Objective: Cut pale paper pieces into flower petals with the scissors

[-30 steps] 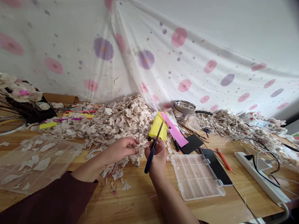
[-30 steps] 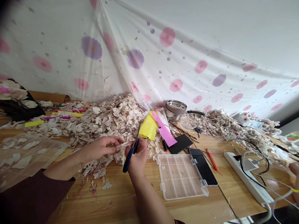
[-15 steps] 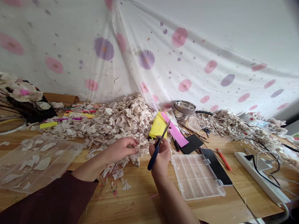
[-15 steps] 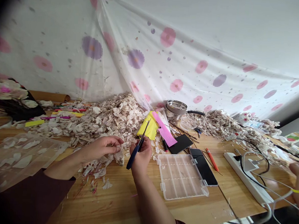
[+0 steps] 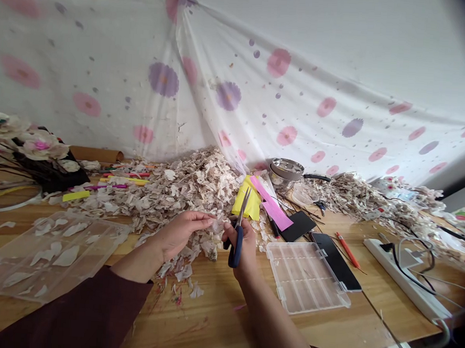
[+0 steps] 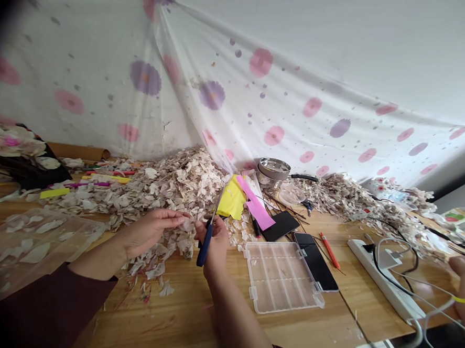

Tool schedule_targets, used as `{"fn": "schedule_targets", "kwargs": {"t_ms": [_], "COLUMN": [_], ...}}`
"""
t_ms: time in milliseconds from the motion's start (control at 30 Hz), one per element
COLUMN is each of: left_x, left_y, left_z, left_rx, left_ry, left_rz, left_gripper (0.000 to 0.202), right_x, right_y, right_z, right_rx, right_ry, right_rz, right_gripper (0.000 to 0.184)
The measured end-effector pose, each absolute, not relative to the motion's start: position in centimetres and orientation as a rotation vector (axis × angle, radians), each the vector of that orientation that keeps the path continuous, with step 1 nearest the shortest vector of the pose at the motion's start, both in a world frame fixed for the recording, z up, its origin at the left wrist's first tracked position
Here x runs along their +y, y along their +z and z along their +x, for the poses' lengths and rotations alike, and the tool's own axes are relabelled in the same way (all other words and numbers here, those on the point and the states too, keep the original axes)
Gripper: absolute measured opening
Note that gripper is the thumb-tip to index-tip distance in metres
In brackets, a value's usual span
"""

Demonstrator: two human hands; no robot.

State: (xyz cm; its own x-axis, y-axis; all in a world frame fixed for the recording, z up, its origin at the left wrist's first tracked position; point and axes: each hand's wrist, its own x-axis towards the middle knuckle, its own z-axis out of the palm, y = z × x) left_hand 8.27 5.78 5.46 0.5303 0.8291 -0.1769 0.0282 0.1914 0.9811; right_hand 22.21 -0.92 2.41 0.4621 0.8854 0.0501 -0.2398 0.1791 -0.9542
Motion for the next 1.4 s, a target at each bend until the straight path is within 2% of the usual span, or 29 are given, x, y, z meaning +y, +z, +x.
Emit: {"fn": "schedule_targets", "kwargs": {"t_ms": [267,533,700,1067,1400], "left_x": [5.7,5.5,5.4,7.3,8.0], "left_y": [4.7,4.6,4.6,7.8,9.3], "left_z": [8.4,8.5,8.5,6.2,4.0], "left_rx": [0.862,0.835,0.793,0.875,0.844], "left_ry": [0.692,0.624,0.642,0.858,0.816], "left_rz": [1.243,1.281,1.265,1.161,1.272], "left_gripper": [0.032,0.029,0.025,0.028,0.022], "right_x": [-1.1,-1.1,-1.1,-1.6,-2.7], "right_y": [3.0,2.7,2.5,2.6,3.5], "right_z": [21.6,21.9,21.9,22.4,22.3], "right_rx": [-0.738,-0.747,-0.769,-1.118,-1.432], "right_ry": [0.919,0.898,0.899,0.961,1.091], "right_rz": [-1.059,-1.063,-1.065,-1.123,-1.119], "right_gripper": [0.041,0.032,0.033,0.035,0.049]}}
